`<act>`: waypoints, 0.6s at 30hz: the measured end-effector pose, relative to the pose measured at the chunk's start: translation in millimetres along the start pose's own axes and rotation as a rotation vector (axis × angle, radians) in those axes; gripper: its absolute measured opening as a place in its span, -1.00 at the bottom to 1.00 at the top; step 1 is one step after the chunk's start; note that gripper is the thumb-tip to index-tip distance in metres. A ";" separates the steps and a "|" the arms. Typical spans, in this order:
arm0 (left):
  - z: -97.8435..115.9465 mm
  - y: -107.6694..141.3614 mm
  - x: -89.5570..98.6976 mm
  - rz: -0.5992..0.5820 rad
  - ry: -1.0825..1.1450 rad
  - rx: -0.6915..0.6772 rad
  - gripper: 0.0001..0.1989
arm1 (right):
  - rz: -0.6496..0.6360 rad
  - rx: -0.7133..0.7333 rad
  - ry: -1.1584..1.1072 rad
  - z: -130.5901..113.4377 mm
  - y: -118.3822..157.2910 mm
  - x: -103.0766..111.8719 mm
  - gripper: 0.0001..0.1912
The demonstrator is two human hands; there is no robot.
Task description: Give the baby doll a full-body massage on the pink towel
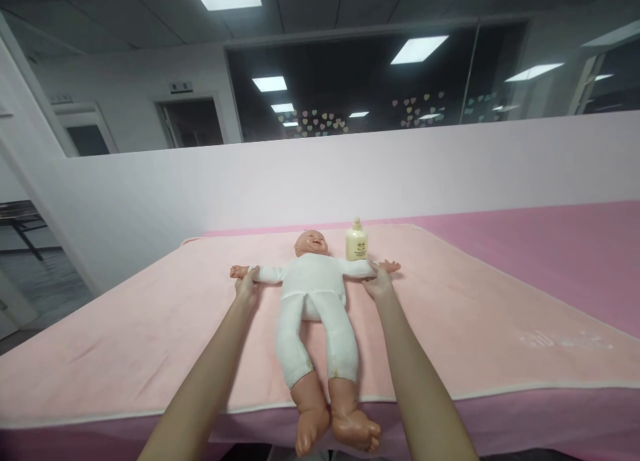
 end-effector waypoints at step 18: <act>2.2 1.3 0.1 -0.004 0.122 0.001 -0.92 | 0.074 -0.080 -0.092 -3.7 0.6 2.6 -0.85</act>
Point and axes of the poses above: each hand's wrist, its own y-axis away from the middle knuckle, its own x-axis out of the back of the hand, z = x × y, the point moved 1 cm from there along -y, towards the middle knuckle, and after that the axes turned 3 degrees about -x, right-handed, at the moved point
